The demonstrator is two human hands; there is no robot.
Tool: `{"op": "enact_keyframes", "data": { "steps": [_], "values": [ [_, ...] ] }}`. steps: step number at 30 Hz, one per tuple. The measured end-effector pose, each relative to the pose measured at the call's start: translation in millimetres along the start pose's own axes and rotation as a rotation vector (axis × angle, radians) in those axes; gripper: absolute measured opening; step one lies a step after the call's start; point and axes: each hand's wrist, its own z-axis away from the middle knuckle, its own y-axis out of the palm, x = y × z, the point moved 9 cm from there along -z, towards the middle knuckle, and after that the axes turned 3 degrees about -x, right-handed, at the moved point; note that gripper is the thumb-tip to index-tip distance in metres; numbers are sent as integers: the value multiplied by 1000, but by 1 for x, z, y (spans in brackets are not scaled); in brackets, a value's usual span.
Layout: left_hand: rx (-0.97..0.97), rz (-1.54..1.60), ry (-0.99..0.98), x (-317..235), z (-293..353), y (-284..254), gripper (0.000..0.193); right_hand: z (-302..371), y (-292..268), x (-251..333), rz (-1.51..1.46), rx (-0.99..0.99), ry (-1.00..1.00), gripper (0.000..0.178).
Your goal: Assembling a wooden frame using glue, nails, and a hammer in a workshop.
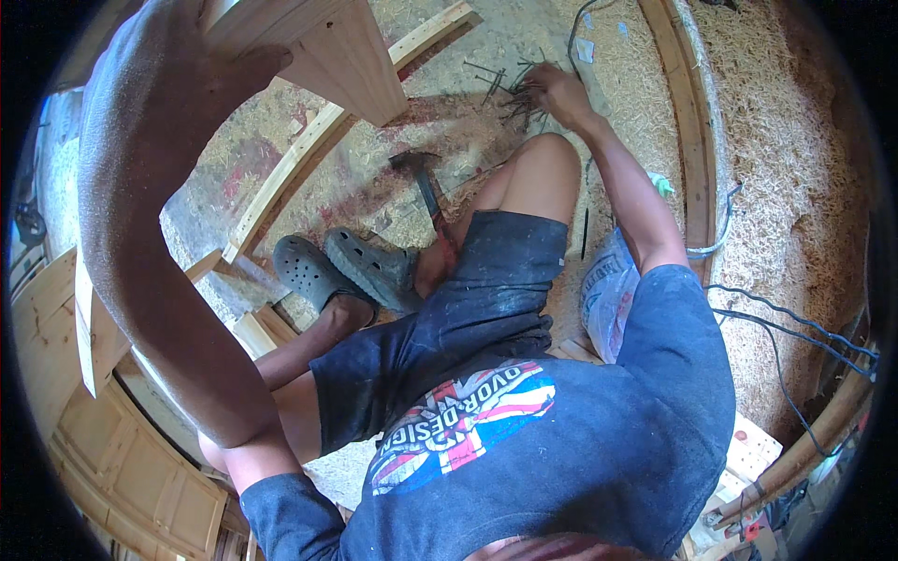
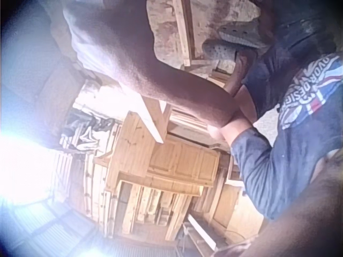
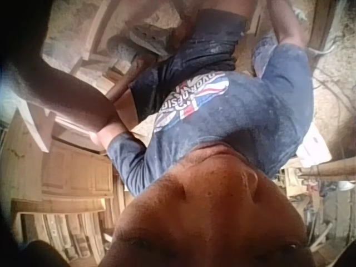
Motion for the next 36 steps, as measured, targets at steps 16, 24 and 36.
{"op": "enact_keyframes", "data": {
  "steps": [16, 24, 36],
  "values": [
    [-38, -33, 10, -44, 8, -20, 58, -19, 22, 17, -493, 70, 244, 23],
    [-64, -81, 64, -23, 0, -26, 55, -22, -92, 54, -1559, -120, 288, 26],
    [-7, 92, -56, 9, 24, -33, 57, -6, -262, 217, -1465, -205, -178, 36]
  ]
}}
